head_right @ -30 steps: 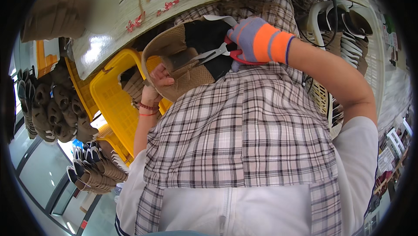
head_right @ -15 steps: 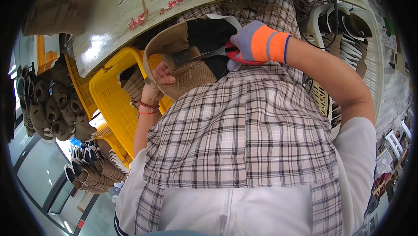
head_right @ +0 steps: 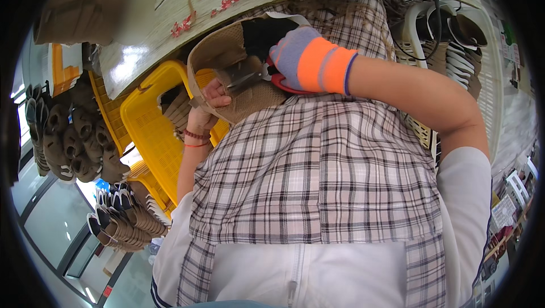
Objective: The person trims excess material from the edges of shoe uppers using scissors. They handle multiple shoe parts one at a time, cut along the edges, and place the trimmed pieces into a yellow bin. The person also uses a handheld tool on the parts and stacks them in a basket.
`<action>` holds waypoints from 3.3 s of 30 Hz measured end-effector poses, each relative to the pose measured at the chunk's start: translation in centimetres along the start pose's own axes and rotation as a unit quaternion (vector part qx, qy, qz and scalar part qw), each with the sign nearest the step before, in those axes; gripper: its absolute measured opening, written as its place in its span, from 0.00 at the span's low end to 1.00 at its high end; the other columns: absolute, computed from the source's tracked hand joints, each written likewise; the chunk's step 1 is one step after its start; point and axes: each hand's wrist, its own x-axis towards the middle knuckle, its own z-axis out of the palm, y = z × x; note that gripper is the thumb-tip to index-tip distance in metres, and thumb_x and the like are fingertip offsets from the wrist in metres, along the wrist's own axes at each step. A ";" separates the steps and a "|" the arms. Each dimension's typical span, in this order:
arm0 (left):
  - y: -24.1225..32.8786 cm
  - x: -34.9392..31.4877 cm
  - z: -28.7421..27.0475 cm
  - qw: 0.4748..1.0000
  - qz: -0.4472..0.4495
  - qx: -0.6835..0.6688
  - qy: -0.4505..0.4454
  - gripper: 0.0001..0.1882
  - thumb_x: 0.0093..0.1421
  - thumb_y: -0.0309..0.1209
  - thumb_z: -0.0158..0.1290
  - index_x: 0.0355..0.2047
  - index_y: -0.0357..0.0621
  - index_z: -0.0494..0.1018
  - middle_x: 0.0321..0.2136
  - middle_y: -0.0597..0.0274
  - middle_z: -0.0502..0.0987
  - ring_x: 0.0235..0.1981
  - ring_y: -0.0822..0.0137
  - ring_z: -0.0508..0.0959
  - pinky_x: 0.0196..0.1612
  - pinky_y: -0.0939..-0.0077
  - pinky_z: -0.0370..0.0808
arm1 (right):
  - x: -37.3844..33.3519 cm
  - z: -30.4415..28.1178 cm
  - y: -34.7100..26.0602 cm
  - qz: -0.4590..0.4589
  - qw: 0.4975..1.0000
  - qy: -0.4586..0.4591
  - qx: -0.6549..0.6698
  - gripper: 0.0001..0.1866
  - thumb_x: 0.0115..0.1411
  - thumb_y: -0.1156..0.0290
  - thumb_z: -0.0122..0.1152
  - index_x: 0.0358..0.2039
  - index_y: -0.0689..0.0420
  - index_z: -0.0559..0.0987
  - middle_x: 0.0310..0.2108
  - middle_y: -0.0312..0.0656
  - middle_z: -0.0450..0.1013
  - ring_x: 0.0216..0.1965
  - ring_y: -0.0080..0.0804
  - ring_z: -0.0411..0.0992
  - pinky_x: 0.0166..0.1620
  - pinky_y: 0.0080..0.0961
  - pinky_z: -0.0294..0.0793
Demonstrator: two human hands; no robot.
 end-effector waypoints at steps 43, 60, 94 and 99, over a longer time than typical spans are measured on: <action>34.3 7.7 38.3 0.208 0.706 0.677 -0.017 0.07 0.55 0.25 0.46 0.31 0.43 0.74 0.27 0.55 0.76 0.32 0.53 0.76 0.36 0.64 0.73 | -4.6 7.0 3.3 0.129 0.907 0.190 0.353 0.27 0.55 0.42 0.54 0.34 0.57 0.74 0.25 0.47 0.76 0.28 0.46 0.75 0.31 0.33 0.72; 37.0 33.5 22.4 0.920 0.295 0.257 0.029 0.17 0.64 0.34 0.45 0.48 0.34 0.67 0.51 0.50 0.68 0.45 0.58 0.76 0.36 0.68 0.78 | -4.3 6.4 3.3 0.126 0.847 0.195 0.478 0.18 0.53 0.53 0.63 0.32 0.54 0.74 0.22 0.46 0.72 0.24 0.42 0.73 0.28 0.29 0.71; 14.5 -0.8 7.2 0.790 0.395 0.466 -0.053 0.11 0.58 0.27 0.50 0.20 0.36 0.65 0.28 0.59 0.76 0.29 0.69 0.71 0.38 0.77 0.67 | -6.5 0.9 2.6 0.126 0.873 0.318 0.348 0.21 0.50 0.63 0.67 0.41 0.58 0.73 0.31 0.44 0.73 0.31 0.37 0.72 0.37 0.28 0.72; 7.4 -0.2 -0.9 0.907 0.332 0.183 0.183 0.09 0.64 0.28 0.44 0.40 0.35 0.69 0.43 0.57 0.74 0.41 0.69 0.74 0.46 0.75 0.70 | -4.4 3.7 3.5 0.102 0.945 0.281 0.132 0.18 0.47 0.61 0.64 0.37 0.56 0.74 0.35 0.46 0.72 0.39 0.43 0.70 0.42 0.36 0.70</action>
